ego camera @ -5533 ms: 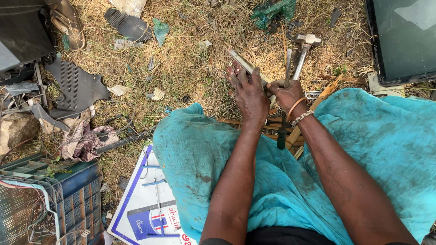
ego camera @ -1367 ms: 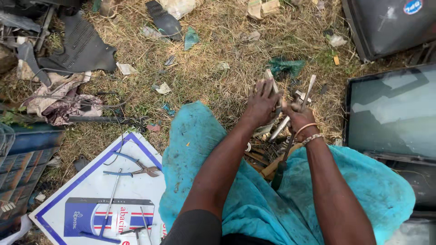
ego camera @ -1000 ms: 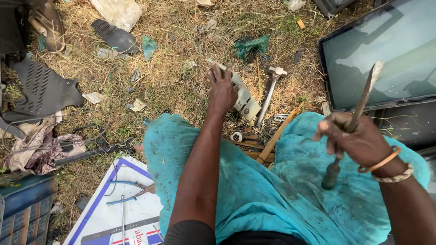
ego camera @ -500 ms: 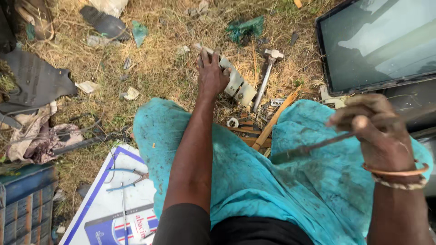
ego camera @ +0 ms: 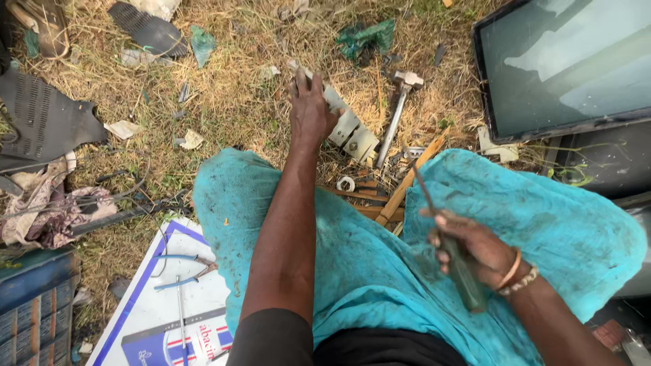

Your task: The person sits on the ground and uses a long screwdriver to pry and unscrew parts from a metal chassis and a green circuit board, at one point using pliers to pull components off the board, and places removed boards and parts into blue plastic crates.

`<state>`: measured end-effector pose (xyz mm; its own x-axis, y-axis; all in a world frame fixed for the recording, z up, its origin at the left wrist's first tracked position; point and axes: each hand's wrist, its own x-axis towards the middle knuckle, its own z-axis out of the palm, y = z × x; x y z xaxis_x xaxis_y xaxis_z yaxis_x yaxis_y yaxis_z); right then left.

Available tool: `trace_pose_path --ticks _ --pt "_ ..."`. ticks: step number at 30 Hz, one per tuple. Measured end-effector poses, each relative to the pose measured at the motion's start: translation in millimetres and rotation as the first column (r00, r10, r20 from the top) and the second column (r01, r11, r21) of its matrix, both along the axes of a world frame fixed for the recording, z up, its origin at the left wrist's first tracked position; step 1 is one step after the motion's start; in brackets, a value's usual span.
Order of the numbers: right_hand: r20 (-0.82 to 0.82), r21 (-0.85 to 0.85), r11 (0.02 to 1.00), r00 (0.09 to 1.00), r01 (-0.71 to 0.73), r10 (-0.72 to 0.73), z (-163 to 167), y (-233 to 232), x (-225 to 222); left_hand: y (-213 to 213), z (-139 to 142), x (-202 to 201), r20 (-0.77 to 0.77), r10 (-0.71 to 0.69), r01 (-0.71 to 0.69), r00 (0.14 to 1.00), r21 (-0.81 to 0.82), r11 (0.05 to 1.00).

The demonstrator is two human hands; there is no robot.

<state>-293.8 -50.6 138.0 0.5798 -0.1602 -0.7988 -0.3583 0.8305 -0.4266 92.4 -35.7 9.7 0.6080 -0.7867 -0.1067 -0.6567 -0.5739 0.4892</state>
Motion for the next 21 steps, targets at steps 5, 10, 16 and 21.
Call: trace_pose_path --ticks 5,10,16,21 --pt "-0.167 -0.1 0.977 0.971 -0.189 0.17 27.7 9.8 -15.8 0.6 4.5 1.2 -0.073 0.083 -0.081 0.994 0.033 0.996" --pt "-0.431 -0.693 0.486 0.846 -0.532 0.313 0.9 14.4 -38.8 0.6 9.7 6.1 -0.102 0.142 -0.129 0.985 0.123 0.984" --pt "-0.514 -0.843 0.176 0.858 -0.509 0.019 -1.3 18.7 -39.7 4.2 8.4 13.8 -0.066 0.199 -0.194 0.978 0.085 0.977" --pt "-0.429 -0.892 0.158 0.904 -0.423 -0.002 4.3 25.4 -24.1 11.1 2.8 16.4 -0.102 0.242 -0.233 0.965 0.093 0.968"
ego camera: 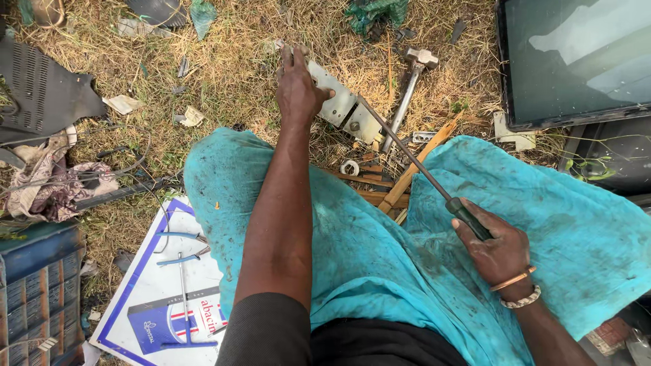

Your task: The person sits on the ground and uses a long screwdriver to pry and unscrew parts from a metal chassis and a green circuit board, at one point using pliers to pull components off the board, and places removed boards and parts into blue plastic crates.

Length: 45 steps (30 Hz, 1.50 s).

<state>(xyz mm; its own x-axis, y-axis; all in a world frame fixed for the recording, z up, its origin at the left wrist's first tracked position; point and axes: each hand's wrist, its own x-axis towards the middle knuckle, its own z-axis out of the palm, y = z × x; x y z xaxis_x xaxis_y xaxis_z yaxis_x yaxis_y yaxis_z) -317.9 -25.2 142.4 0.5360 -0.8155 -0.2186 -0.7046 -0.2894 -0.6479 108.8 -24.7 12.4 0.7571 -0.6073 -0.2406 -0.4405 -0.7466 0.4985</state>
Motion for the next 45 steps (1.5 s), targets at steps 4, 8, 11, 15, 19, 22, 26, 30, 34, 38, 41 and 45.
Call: trace_pose_path --ticks 4,8,11,15,19,22,26,30,34,38,41,45 --pt "-0.014 0.032 0.999 1.0 0.023 -0.022 -0.4 -1.8 5.3 0.3 -10.0 3.0 0.014 0.014 -0.014 1.0 -0.008 1.0" --pt "-0.022 0.117 0.989 0.996 0.089 -0.087 -1.2 -3.1 5.9 2.3 -22.7 8.7 0.026 0.019 -0.018 0.999 -0.023 1.0" --pt "-0.032 0.14 0.986 0.995 0.093 -0.089 -1.5 -2.8 6.2 6.7 -29.5 12.1 0.053 0.017 -0.013 0.998 -0.092 0.996" --pt "0.042 0.098 0.994 0.998 0.039 -0.044 -1.6 -2.1 7.7 11.3 -32.4 15.8 0.045 0.024 -0.021 0.999 -0.081 0.997" --pt "0.052 0.096 0.994 0.997 0.057 -0.063 0.2 -1.3 10.4 16.4 -32.4 20.6 -0.019 0.036 -0.038 0.999 -0.093 0.995" --pt "0.036 0.06 0.997 0.998 0.053 -0.055 2.7 -2.1 12.9 20.5 -33.9 25.2 0.031 0.013 -0.009 0.999 -0.122 0.992" --pt "0.039 0.042 0.999 0.999 0.034 -0.036 6.3 -4.0 15.6 25.2 -39.7 28.3 0.169 -0.037 0.071 0.985 -0.2 0.977" --pt "0.028 0.008 1.0 1.0 0.011 -0.011 8.0 -5.0 17.3 25.3 -47.1 29.6 0.052 -0.017 0.025 0.998 -0.153 0.988" --pt "0.03 -0.005 1.0 0.999 0.015 -0.015 7.9 -5.2 17.2 20.9 -55.5 31.6 0.178 -0.034 0.066 0.983 -0.177 0.982" --pt "0.039 0.054 0.997 0.998 0.056 -0.058 7.4 -5.4 16.6 19.9 -56.5 30.4 0.093 -0.019 0.03 0.995 -0.12 0.992" --pt "0.04 0.018 0.999 0.999 0.036 -0.037 7.0 -5.2 16.7 21.0 -54.9 29.1 0.109 -0.027 0.039 0.994 -0.116 0.992" --pt "0.06 0.036 0.998 0.997 0.043 -0.045 6.7 -5.3 16.9 21.0 -54.7 29.5 0.078 -0.026 0.034 0.997 -0.1 0.994"
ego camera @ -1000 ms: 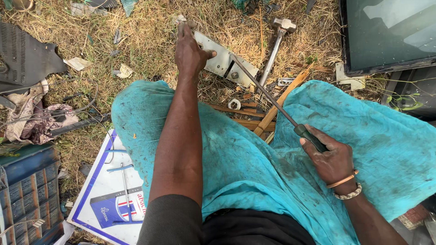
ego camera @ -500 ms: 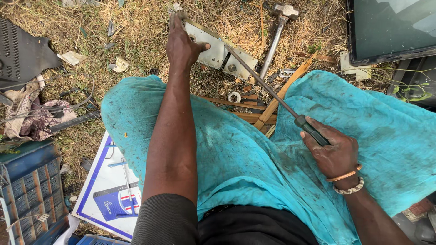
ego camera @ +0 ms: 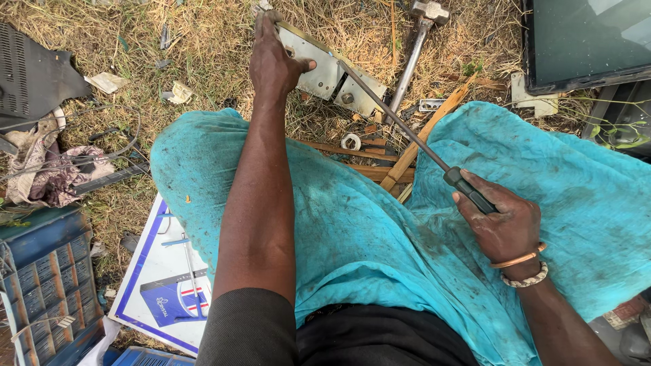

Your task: The person sits on the ground and uses a long screwdriver to pry and unscrew parts from a metal chassis and a green circuit board, at one point using pliers to pull components off the board, and places removed boards and parts into blue plastic crates.

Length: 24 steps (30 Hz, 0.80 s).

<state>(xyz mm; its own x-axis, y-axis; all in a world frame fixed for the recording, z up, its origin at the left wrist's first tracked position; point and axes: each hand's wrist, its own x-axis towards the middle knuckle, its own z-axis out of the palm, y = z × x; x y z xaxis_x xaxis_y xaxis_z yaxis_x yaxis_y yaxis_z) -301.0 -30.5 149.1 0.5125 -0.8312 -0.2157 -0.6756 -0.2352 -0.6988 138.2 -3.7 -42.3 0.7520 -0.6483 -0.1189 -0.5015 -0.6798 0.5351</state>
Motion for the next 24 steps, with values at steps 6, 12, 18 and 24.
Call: trace_pose_path --ticks 6,12,18,24 --pt "-0.017 -0.011 1.0 1.0 -0.012 0.012 0.0 -1.2 -1.2 -1.0 -2.6 0.8 0.061 -0.017 0.02 0.998 -0.055 0.998" --pt "-0.004 -0.063 0.997 0.999 -0.042 0.042 -0.8 -0.9 -1.5 -0.8 1.5 -1.0 0.034 -0.008 0.01 0.999 -0.052 0.999" --pt "-0.014 -0.042 0.999 0.999 -0.029 0.029 0.2 -0.5 -1.4 -1.6 1.7 -1.6 0.024 -0.003 0.004 1.0 -0.049 0.999" --pt "-0.026 -0.02 0.999 0.999 -0.025 0.025 0.4 -0.2 -2.8 -2.4 -5.4 0.4 0.023 -0.007 0.008 1.0 -0.022 1.0"
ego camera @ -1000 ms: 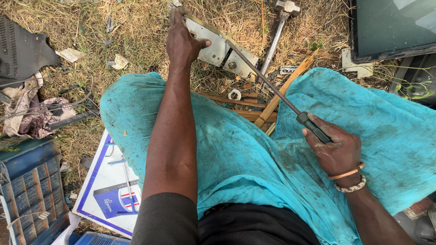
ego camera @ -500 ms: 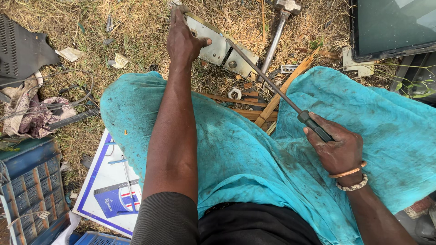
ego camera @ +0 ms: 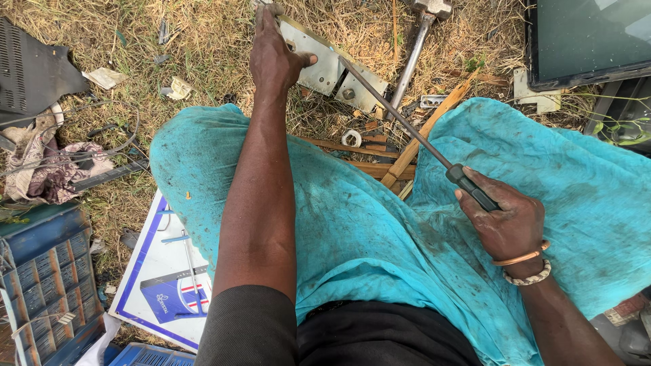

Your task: The person sits on the ground and uses a long screwdriver to pry and unscrew parts from a metal chassis and a green circuit board, at one point using pliers to pull components off the board, and places removed boards and parts into blue plastic crates.

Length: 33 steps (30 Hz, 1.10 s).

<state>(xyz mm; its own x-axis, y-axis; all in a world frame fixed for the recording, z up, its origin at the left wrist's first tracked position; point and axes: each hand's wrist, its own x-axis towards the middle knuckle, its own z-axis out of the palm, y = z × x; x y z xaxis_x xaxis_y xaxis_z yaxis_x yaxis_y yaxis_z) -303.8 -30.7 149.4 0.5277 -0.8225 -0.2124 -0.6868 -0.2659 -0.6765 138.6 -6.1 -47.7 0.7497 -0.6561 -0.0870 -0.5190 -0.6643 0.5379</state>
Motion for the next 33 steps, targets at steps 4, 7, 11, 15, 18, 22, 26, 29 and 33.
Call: trace_pose_path --ticks 4,7,11,15,18,22,26,29,33 --pt "0.011 0.0 1.0 1.0 0.005 -0.005 -0.7 -1.4 -0.5 -2.3 -0.2 0.1 0.013 -0.003 0.002 1.0 0.041 0.999" --pt "-0.009 -0.083 0.995 0.999 -0.048 0.047 2.0 -4.6 0.2 -3.3 4.0 -1.1 0.027 -0.011 0.01 1.0 0.047 0.999" --pt "-0.119 -0.285 0.938 0.979 -0.195 0.167 14.0 -10.5 1.5 -1.6 14.8 -8.3 -0.002 -0.047 0.047 0.999 0.057 0.997" --pt "-0.099 0.04 0.999 0.995 0.001 0.003 27.8 -23.3 3.3 -7.2 24.5 -20.4 0.071 -0.077 0.079 0.995 -0.032 0.996" --pt "-0.098 0.493 0.842 0.976 0.219 -0.196 31.5 -42.1 5.8 -13.4 28.8 -27.1 0.047 -0.066 0.067 0.997 -0.019 0.998" --pt "-0.296 0.466 0.863 0.953 0.196 -0.057 33.4 -54.0 4.4 -18.8 28.0 -32.0 0.127 -0.11 0.114 0.986 -0.025 0.993" --pt "-0.35 0.293 0.954 0.936 0.068 0.041 34.3 -49.8 -0.3 -22.2 21.4 -31.8 0.085 -0.104 0.099 0.991 0.061 0.993" --pt "-0.321 0.284 0.956 0.947 0.07 0.026 28.8 -44.3 0.7 -23.3 17.6 -26.5 0.111 -0.087 0.085 0.99 0.018 0.996" --pt "-0.194 0.102 0.992 0.976 -0.077 0.095 19.7 -38.9 2.0 -20.4 16.9 -20.8 0.103 -0.047 0.043 0.994 0.038 0.998"
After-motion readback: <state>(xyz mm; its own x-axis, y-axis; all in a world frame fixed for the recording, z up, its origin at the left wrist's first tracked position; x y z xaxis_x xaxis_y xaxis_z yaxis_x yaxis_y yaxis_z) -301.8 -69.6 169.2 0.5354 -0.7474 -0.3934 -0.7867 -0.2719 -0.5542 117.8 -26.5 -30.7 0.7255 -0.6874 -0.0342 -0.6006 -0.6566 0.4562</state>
